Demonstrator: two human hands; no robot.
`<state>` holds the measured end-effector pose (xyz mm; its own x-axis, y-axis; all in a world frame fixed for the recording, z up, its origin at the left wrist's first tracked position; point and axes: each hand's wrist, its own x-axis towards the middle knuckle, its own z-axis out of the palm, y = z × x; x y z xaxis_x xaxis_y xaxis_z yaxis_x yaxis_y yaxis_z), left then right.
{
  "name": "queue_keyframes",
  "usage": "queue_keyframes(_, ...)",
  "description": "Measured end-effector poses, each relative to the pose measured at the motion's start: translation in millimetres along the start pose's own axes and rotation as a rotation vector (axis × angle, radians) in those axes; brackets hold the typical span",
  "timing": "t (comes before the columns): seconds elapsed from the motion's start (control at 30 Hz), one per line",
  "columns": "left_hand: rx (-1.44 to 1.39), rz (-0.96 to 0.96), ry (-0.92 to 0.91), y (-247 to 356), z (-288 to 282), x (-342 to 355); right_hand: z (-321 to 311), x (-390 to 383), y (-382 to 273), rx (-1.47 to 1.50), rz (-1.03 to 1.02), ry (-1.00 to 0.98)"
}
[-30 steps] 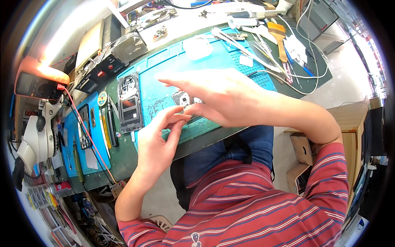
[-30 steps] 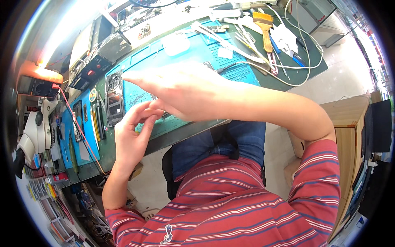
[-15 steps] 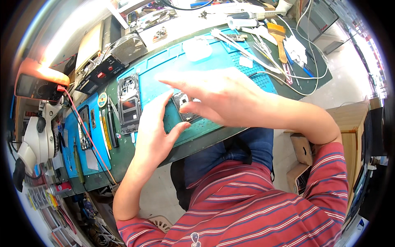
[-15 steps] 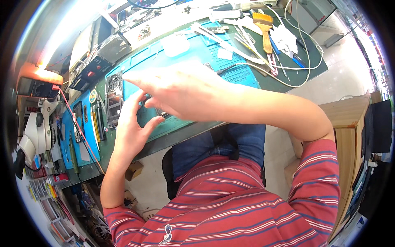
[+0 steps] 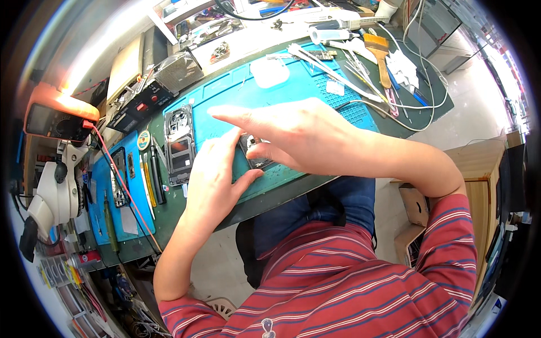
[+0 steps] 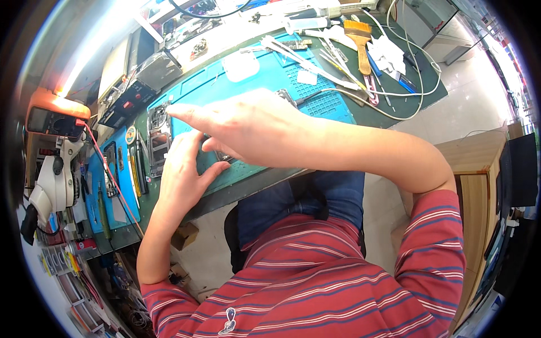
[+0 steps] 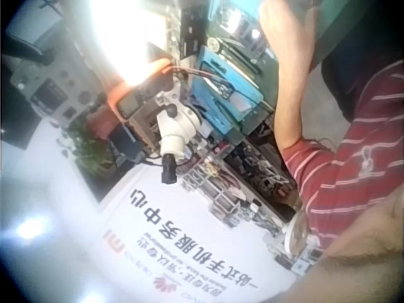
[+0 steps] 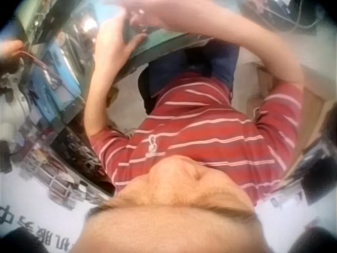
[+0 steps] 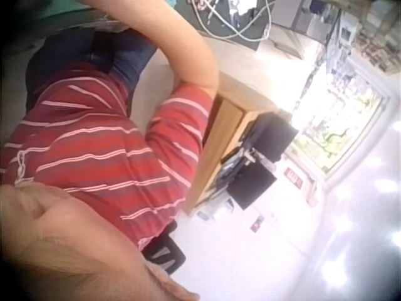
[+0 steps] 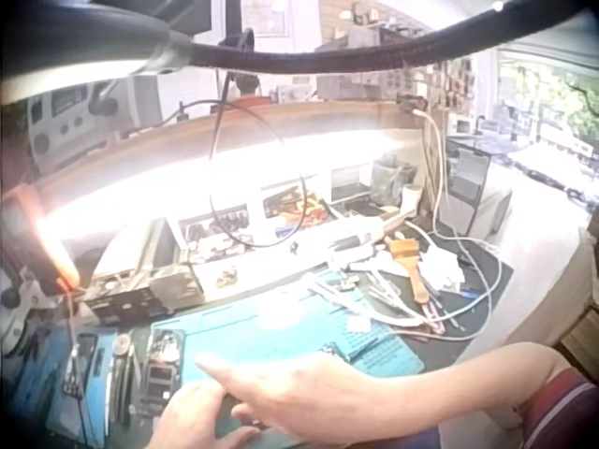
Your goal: The person disassembles a smartphone, removes the back cover and internal components, and uses a screwdriver to manipulate small parts. They then reassemble the phone and test the screen by powering it on.
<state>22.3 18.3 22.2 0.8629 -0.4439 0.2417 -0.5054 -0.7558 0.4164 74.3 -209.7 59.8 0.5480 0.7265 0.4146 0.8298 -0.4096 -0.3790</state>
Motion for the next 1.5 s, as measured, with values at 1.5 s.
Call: queue_keyframes(1.5, -0.933, -0.379, 0.295, -26.9, -21.3, 60.2, -26.5, 28.2, 69.6, 0.284, 0.357, 0.181)
